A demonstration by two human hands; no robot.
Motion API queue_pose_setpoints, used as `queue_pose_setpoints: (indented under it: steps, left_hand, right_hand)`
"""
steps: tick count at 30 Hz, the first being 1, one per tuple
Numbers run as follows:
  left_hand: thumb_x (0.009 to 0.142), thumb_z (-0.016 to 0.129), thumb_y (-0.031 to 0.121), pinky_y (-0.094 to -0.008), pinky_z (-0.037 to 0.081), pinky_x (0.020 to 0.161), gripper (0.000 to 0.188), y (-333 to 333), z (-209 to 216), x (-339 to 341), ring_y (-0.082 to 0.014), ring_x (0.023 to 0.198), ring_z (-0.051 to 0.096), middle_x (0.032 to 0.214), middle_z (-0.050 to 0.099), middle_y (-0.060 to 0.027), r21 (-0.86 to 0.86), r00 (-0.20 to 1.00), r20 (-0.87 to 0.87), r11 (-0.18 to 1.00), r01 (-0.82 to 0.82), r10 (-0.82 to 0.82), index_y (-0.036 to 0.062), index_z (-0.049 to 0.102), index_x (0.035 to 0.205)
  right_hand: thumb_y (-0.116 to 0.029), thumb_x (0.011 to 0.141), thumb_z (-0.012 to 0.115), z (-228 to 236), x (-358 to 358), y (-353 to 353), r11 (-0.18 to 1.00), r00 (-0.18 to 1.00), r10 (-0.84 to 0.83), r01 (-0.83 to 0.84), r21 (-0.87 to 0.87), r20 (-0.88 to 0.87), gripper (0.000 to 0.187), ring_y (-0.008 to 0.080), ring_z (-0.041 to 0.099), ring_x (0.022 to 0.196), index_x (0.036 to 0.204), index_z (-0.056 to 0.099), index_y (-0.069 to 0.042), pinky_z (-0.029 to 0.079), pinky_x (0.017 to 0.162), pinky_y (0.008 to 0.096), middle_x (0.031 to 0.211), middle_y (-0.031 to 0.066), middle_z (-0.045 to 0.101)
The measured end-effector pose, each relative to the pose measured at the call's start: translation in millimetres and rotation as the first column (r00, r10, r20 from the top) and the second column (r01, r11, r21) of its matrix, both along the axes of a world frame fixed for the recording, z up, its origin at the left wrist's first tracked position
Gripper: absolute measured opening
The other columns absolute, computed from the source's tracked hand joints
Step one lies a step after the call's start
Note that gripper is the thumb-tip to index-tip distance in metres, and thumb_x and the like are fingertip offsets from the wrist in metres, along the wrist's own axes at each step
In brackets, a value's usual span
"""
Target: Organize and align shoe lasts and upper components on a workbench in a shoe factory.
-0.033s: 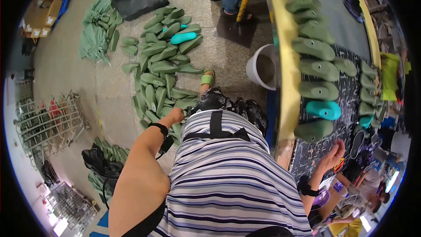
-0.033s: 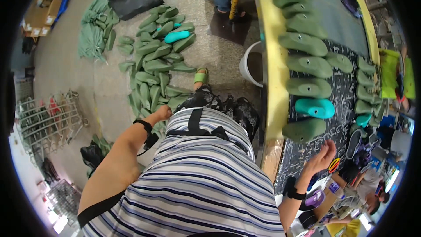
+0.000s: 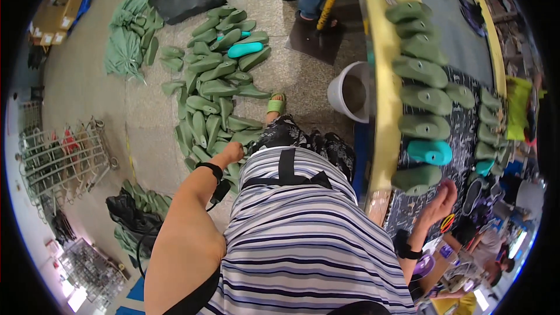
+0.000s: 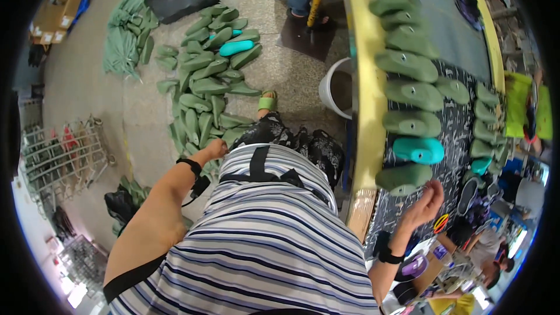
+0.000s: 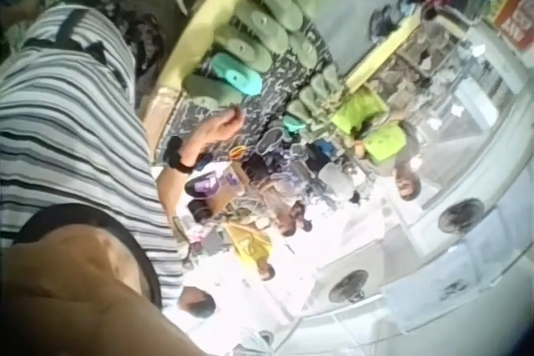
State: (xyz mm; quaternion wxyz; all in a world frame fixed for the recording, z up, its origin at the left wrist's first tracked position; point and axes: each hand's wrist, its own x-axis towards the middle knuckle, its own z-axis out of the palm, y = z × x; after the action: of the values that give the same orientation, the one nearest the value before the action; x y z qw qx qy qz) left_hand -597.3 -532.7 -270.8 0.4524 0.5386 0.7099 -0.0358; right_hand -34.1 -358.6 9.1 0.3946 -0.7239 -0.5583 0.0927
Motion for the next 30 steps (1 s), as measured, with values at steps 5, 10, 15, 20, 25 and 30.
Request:
queue_pose_setpoints:
  steps: [5, 10, 15, 20, 25, 30]
  left_hand:
    - [0.075, 0.059, 0.02, -0.0454, 0.049, 0.077, 0.019, 54.3, -3.9, -45.7, -0.0391, 0.084, 0.061, 0.086, 0.065, -0.021, 0.014, 0.974, 0.025, 0.974, -0.226, 0.226, 0.0024, 0.066, 0.08]
    - [0.075, 0.062, 0.018, -0.0459, 0.048, 0.08, 0.022, 86.8, -0.9, -102.9, -0.039, 0.089, 0.06, 0.091, 0.065, -0.0217, -0.035, 0.936, 0.06, 0.937, -0.347, 0.348, 0.0021, 0.064, 0.09]
    - [0.073, 0.066, 0.019, -0.0451, 0.048, 0.077, 0.025, 95.9, -91.9, -124.7, -0.0381, 0.089, 0.06, 0.092, 0.064, -0.0205, -0.124, 0.984, -0.029, 0.976, -0.18, 0.178, 0.0019, 0.062, 0.091]
    - [0.069, 0.068, 0.017, -0.0446, 0.048, 0.079, 0.033, 146.7, -262.2, -143.3, -0.0357, 0.091, 0.06, 0.094, 0.061, -0.0174, -0.059, 0.993, -0.075, 0.994, 0.087, -0.091, 0.0038, 0.057, 0.097]
    - [0.078, 0.057, 0.013, -0.0412, 0.041, 0.092, 0.024, 211.3, -398.3, -114.6, -0.0264, 0.108, 0.054, 0.109, 0.059, -0.013, 0.112, 0.947, -0.145, 0.946, 0.304, -0.287, 0.0057, 0.059, 0.101]
    - [0.083, 0.054, 0.016, -0.0408, 0.029, 0.107, 0.046, 207.1, -508.4, -117.6, -0.024, 0.127, 0.043, 0.136, 0.047, -0.0091, 0.052, 0.856, -0.339, 0.9, 0.432, -0.391, 0.0059, 0.05, 0.128]
  right_hand:
    - [-0.007, 0.094, 0.047, -46.8, -227.7, 92.6, 0.674, 0.761, 0.495, -0.641, -0.367, -0.42, 0.021, 0.0148, 0.06, 0.092, 0.11, 0.057, 0.001, 0.048, 0.081, 0.027, 0.102, 0.0086, 0.062]
    - [-0.014, 0.091, 0.055, -144.6, -355.1, 133.6, 0.131, 0.477, 0.697, -0.819, -0.559, -0.535, 0.021, 0.017, 0.064, 0.085, 0.107, 0.059, 0.0, 0.05, 0.073, 0.0288, 0.092, 0.0125, 0.067]
    - [-0.02, 0.09, 0.054, -298.6, -429.4, 164.3, 0.037, 0.503, 0.65, -0.769, -0.638, -0.57, 0.023, 0.0351, 0.062, 0.079, 0.104, 0.059, -0.003, 0.048, 0.07, 0.0413, 0.088, 0.0189, 0.064]
    - [-0.014, 0.084, 0.057, -489.1, -502.4, 174.1, -0.048, 0.315, 0.862, -0.73, -0.682, -0.398, 0.018, 0.0422, 0.059, 0.081, 0.094, 0.056, 0.002, 0.047, 0.071, 0.0485, 0.085, 0.0225, 0.062]
    - [-0.011, 0.082, 0.058, -645.3, -577.0, 178.9, -0.071, 0.164, 0.936, -0.776, -0.626, -0.31, 0.022, 0.0444, 0.056, 0.091, 0.099, 0.052, 0.002, 0.047, 0.076, 0.0495, 0.096, 0.0248, 0.059]
    - [-0.013, 0.081, 0.063, -748.9, -672.4, 155.4, -0.116, 0.008, 0.965, -0.885, -0.451, -0.264, 0.031, 0.0422, 0.053, 0.102, 0.104, 0.052, 0.004, 0.047, 0.083, 0.0466, 0.11, 0.0251, 0.055]
